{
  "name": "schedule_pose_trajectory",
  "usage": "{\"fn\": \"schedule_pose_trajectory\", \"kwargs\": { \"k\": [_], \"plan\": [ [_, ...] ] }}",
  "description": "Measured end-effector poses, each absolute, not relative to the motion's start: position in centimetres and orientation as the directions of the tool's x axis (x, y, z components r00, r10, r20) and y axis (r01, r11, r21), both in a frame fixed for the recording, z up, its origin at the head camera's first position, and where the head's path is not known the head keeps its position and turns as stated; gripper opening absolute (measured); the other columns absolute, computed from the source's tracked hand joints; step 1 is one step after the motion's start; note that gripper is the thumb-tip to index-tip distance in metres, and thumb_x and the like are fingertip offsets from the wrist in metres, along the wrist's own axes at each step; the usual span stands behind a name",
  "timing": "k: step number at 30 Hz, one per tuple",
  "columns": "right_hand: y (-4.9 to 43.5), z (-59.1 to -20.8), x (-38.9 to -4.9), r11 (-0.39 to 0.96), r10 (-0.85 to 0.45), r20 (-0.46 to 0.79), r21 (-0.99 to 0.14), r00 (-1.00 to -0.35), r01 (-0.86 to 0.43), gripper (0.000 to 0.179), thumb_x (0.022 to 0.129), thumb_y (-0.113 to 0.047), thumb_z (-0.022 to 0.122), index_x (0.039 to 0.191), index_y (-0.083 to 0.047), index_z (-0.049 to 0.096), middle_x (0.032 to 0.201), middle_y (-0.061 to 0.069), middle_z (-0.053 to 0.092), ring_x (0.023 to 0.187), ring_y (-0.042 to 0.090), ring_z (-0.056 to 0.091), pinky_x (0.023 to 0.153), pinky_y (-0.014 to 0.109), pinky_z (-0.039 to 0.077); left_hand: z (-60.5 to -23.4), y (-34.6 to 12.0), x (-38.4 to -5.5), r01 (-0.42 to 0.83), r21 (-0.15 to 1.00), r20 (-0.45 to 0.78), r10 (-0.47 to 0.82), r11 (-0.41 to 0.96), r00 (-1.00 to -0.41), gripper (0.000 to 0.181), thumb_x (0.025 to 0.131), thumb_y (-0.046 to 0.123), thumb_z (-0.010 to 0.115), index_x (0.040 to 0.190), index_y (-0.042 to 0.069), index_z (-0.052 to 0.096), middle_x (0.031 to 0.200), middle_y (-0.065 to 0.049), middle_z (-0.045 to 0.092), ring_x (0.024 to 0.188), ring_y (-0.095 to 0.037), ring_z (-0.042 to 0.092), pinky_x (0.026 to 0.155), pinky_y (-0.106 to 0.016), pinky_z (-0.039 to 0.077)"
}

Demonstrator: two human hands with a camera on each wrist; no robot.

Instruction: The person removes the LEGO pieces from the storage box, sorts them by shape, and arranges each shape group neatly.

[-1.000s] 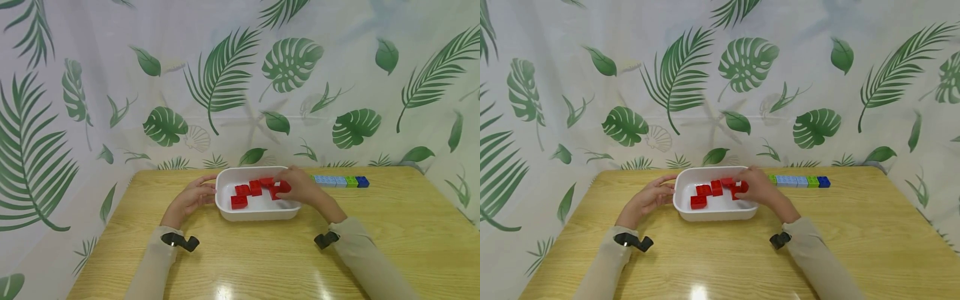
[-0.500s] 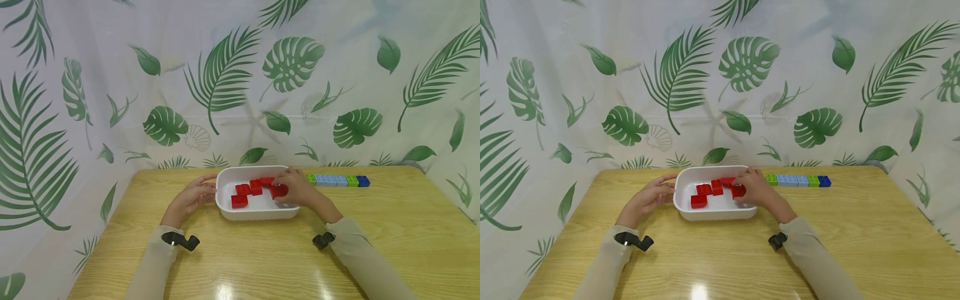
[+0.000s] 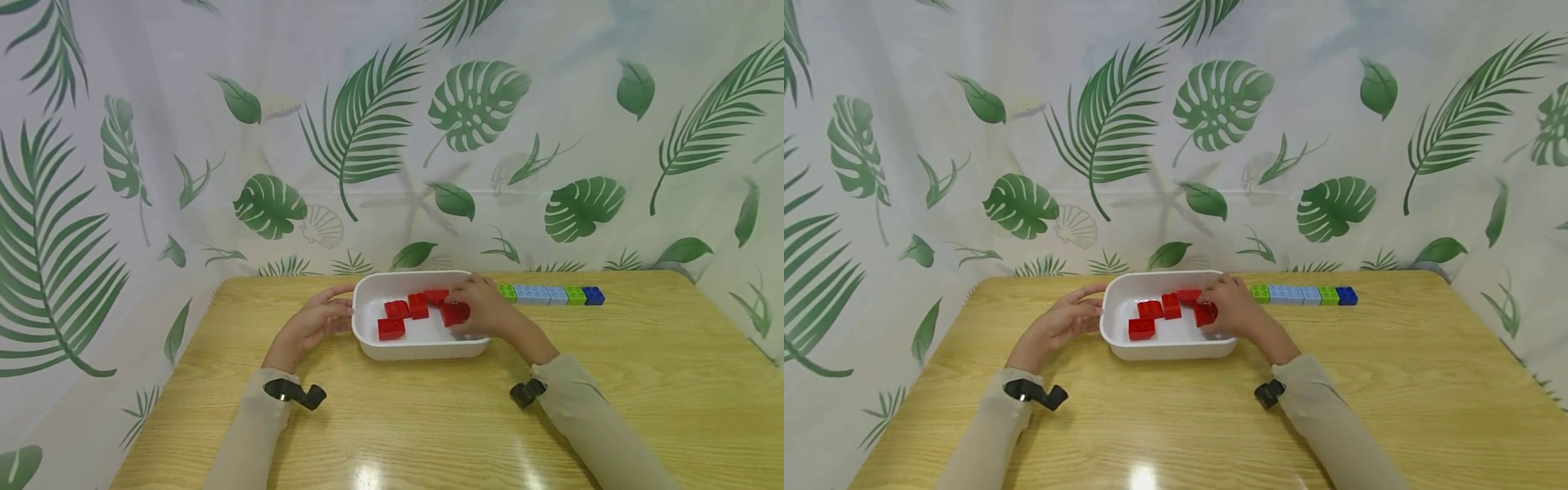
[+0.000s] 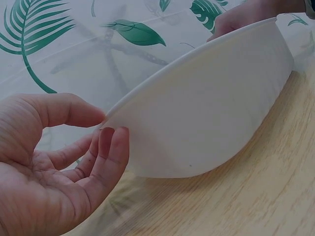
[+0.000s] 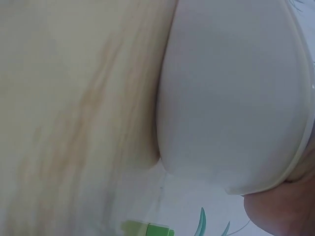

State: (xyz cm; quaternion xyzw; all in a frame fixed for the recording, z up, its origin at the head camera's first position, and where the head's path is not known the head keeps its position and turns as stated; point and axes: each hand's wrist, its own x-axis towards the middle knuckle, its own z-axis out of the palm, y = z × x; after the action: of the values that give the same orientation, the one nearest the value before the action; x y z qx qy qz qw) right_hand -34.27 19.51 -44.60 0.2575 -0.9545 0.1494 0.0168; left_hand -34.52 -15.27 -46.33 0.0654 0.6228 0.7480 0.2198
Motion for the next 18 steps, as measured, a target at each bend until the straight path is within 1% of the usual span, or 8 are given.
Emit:
{"fn": "schedule_pose_trajectory", "kwargs": {
  "k": [3, 6, 9, 14, 18],
  "plan": [
    [19.42, -44.6, -34.23, 0.828, -0.487, 0.094, -0.268, -0.868, -0.493, 0.049, 0.072, -0.025, 0.091, 0.117, -0.012, 0.076, 0.124, 0.008, 0.069, 0.123, 0.031, 0.048, 0.11, 0.059, 0.035, -46.39, -15.27, -34.53, -0.245, 0.961, -0.175, 0.407, -0.127, -0.896, 0.06, 0.097, -0.006, 0.053, 0.154, 0.002, 0.036, 0.11, -0.004, 0.064, 0.094, -0.015, 0.069, 0.085, -0.031, 0.06],
    [19.37, -44.65, -34.21, 0.818, -0.491, 0.088, -0.296, -0.867, -0.493, 0.043, 0.072, -0.024, 0.091, 0.113, -0.016, 0.078, 0.121, 0.006, 0.07, 0.125, 0.031, 0.048, 0.112, 0.062, 0.03, -46.47, -15.28, -34.5, -0.246, 0.961, -0.177, 0.406, -0.125, -0.896, 0.06, 0.097, -0.006, 0.053, 0.154, 0.002, 0.036, 0.11, -0.004, 0.065, 0.095, -0.015, 0.069, 0.086, -0.031, 0.06],
    [19.34, -44.64, -34.2, 0.811, -0.49, 0.082, -0.323, -0.868, -0.489, 0.041, 0.072, -0.024, 0.091, 0.111, -0.018, 0.079, 0.12, 0.004, 0.07, 0.126, 0.03, 0.047, 0.113, 0.062, 0.027, -46.45, -15.27, -34.46, -0.248, 0.96, -0.179, 0.403, -0.126, -0.897, 0.06, 0.097, -0.006, 0.053, 0.154, 0.002, 0.036, 0.11, -0.004, 0.064, 0.095, -0.015, 0.07, 0.086, -0.031, 0.06],
    [19.28, -44.49, -34.13, 0.82, -0.483, 0.061, -0.319, -0.874, -0.476, 0.046, 0.07, -0.023, 0.092, 0.113, -0.018, 0.078, 0.118, 0.003, 0.07, 0.127, 0.029, 0.046, 0.113, 0.062, 0.027, -46.41, -15.21, -34.38, -0.245, 0.961, -0.174, 0.406, -0.128, -0.897, 0.061, 0.097, -0.006, 0.054, 0.155, 0.002, 0.035, 0.109, -0.003, 0.064, 0.094, -0.015, 0.07, 0.085, -0.031, 0.06],
    [19.23, -44.55, -34.11, 0.833, -0.48, 0.052, -0.287, -0.876, -0.473, 0.049, 0.069, -0.024, 0.093, 0.115, -0.018, 0.078, 0.111, 0.002, 0.071, 0.123, 0.028, 0.048, 0.113, 0.061, 0.028, -46.45, -15.17, -34.34, -0.24, 0.963, -0.17, 0.408, -0.126, -0.897, 0.061, 0.097, -0.006, 0.054, 0.155, 0.002, 0.035, 0.108, -0.003, 0.064, 0.094, -0.015, 0.069, 0.084, -0.03, 0.06]
  ]
}}
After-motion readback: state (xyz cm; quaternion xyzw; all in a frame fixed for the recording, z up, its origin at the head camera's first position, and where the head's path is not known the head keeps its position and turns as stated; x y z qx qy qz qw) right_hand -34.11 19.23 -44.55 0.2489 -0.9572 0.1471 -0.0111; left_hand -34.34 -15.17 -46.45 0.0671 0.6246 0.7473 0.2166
